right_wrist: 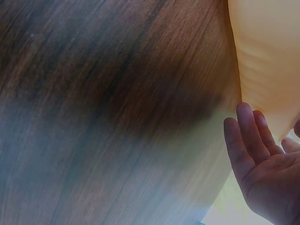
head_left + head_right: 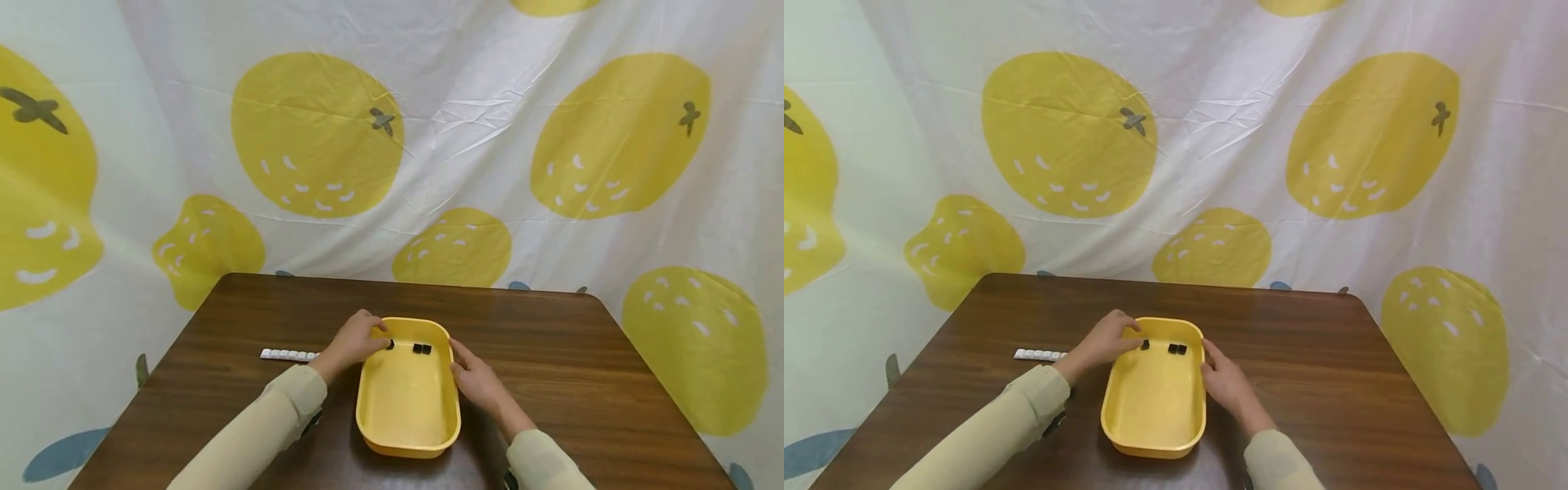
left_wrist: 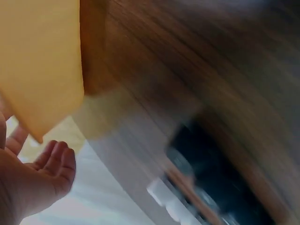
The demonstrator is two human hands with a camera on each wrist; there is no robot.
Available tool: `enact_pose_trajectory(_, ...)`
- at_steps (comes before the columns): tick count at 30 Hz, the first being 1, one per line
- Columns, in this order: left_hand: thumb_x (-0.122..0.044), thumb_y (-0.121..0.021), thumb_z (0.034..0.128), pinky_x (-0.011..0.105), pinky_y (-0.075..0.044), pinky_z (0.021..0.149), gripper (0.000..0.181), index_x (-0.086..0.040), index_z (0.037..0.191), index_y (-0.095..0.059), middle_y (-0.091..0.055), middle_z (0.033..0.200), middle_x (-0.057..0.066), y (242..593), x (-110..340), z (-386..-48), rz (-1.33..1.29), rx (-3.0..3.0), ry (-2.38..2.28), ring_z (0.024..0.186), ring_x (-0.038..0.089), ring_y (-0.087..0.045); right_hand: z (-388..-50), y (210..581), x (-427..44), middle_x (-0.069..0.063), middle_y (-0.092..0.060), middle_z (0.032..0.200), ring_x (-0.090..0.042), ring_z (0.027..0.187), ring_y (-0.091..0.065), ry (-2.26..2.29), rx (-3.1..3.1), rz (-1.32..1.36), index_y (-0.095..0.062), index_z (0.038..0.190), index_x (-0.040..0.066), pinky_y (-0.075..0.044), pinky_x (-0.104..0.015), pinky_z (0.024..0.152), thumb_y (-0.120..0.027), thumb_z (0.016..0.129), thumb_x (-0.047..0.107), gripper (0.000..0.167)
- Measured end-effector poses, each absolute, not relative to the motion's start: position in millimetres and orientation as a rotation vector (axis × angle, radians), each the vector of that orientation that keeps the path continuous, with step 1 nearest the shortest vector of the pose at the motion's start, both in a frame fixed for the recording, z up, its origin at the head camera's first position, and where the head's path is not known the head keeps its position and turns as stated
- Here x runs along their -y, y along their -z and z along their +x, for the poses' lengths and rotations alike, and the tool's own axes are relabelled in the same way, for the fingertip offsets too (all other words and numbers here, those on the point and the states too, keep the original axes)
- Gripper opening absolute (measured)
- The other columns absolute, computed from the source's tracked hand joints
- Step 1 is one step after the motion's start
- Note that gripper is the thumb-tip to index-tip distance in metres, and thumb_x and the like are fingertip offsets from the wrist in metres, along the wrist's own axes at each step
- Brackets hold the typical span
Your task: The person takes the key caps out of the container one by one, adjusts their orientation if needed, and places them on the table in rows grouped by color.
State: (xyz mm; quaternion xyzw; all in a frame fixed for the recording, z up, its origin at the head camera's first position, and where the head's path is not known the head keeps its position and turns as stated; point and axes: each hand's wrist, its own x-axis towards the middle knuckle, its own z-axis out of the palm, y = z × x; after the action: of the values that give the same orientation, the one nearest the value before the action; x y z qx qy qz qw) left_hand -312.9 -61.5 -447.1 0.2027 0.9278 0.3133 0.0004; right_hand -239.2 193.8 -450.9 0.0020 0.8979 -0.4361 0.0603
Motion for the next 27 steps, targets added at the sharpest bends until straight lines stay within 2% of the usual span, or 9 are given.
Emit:
enact_pose_trajectory(1,-0.022,-0.072,0.0911,0.045,-0.049,0.084,0.027,-0.006,0.113,-0.072,-0.056,0.113,0.014,449,58,-315,0.622,-2.922,-0.956,0.099,0.029,-0.056,-239,451,-194,-0.022,-0.057,0.131,-0.027,0.085,-0.058,1.321,-2.716,0.006,-0.036,0.154,0.013,-0.045,-0.040,0.074,-0.047,0.103,0.015,0.053)
enact_pose_trajectory(3,-0.024,-0.072,0.0902,0.044,-0.050,0.081,0.027,-0.009,0.112,-0.072,-0.056,0.111,0.012,453,52,-319,0.592,-2.941,-0.898,0.099,0.028,-0.057,-239,451,-194,-0.021,-0.053,0.139,-0.026,0.095,-0.056,1.311,-2.731,-0.008,-0.036,0.154,0.012,-0.043,-0.042,0.082,-0.048,0.103,0.015,0.053)
enact_pose_trajectory(7,-0.023,-0.072,0.0881,0.045,-0.051,0.078,0.023,-0.012,0.108,-0.075,-0.058,0.105,0.009,457,42,-327,0.541,-2.972,-0.766,0.097,0.028,-0.057,-240,452,-195,-0.022,-0.050,0.143,-0.031,0.105,-0.055,1.325,-2.734,-0.024,-0.037,0.154,0.010,-0.042,-0.048,0.090,-0.048,0.103,0.014,0.052)
enact_pose_trajectory(11,-0.022,-0.071,0.0879,0.048,-0.048,0.082,0.016,-0.018,0.101,-0.077,-0.057,0.101,0.008,458,33,-333,0.521,-2.992,-0.511,0.096,0.029,-0.054,-239,452,-195,-0.024,-0.045,0.147,-0.035,0.123,-0.051,1.351,-2.727,-0.041,-0.036,0.154,0.009,-0.037,-0.055,0.102,-0.048,0.102,0.013,0.053)
enact_pose_trajectory(13,-0.023,-0.072,0.0866,0.050,-0.045,0.085,0.014,-0.020,0.099,-0.078,-0.055,0.101,0.007,459,31,-334,0.504,-2.995,-0.410,0.097,0.029,-0.053,-239,452,-195,-0.023,-0.044,0.148,-0.035,0.126,-0.049,1.362,-2.717,-0.031,-0.036,0.154,0.010,-0.036,-0.056,0.103,-0.048,0.103,0.014,0.053)
enact_pose_trajectory(15,-0.024,-0.075,0.0849,0.050,-0.043,0.088,0.016,-0.020,0.100,-0.077,-0.055,0.103,0.006,459,30,-334,0.482,-2.990,-0.367,0.099,0.029,-0.052,-238,451,-194,-0.025,-0.048,0.144,-0.034,0.122,-0.053,1.366,-2.716,-0.029,-0.036,0.154,0.010,-0.039,-0.055,0.101,-0.048,0.103,0.014,0.053)
enact_pose_trajectory(20,-0.028,-0.080,0.0821,0.052,-0.040,0.093,0.022,-0.019,0.102,-0.075,-0.053,0.107,0.007,458,29,-333,0.468,-2.975,-0.352,0.100,0.029,-0.050,-239,452,-194,-0.021,-0.062,0.126,-0.025,0.095,-0.061,1.362,-2.720,-0.005,-0.037,0.154,0.011,-0.047,-0.044,0.084,-0.049,0.102,0.013,0.053)
enact_pose_trajectory(22,-0.027,-0.079,0.0833,0.052,-0.040,0.092,0.019,-0.019,0.100,-0.076,-0.053,0.106,0.007,457,30,-333,0.479,-2.977,-0.339,0.098,0.029,-0.050,-239,452,-194,-0.020,-0.063,0.123,-0.024,0.092,-0.060,1.361,-2.720,-0.001,-0.038,0.153,0.011,-0.047,-0.042,0.082,-0.050,0.102,0.013,0.053)
enact_pose_trajectory(27,-0.025,-0.077,0.0848,0.050,-0.041,0.089,0.008,-0.019,0.090,-0.076,-0.053,0.102,0.006,458,30,-332,0.492,-2.972,-0.369,0.094,0.028,-0.049,-238,451,-194,-0.021,-0.062,0.124,-0.025,0.097,-0.060,1.361,-2.713,-0.009,-0.037,0.153,0.010,-0.047,-0.046,0.087,-0.049,0.102,0.013,0.053)
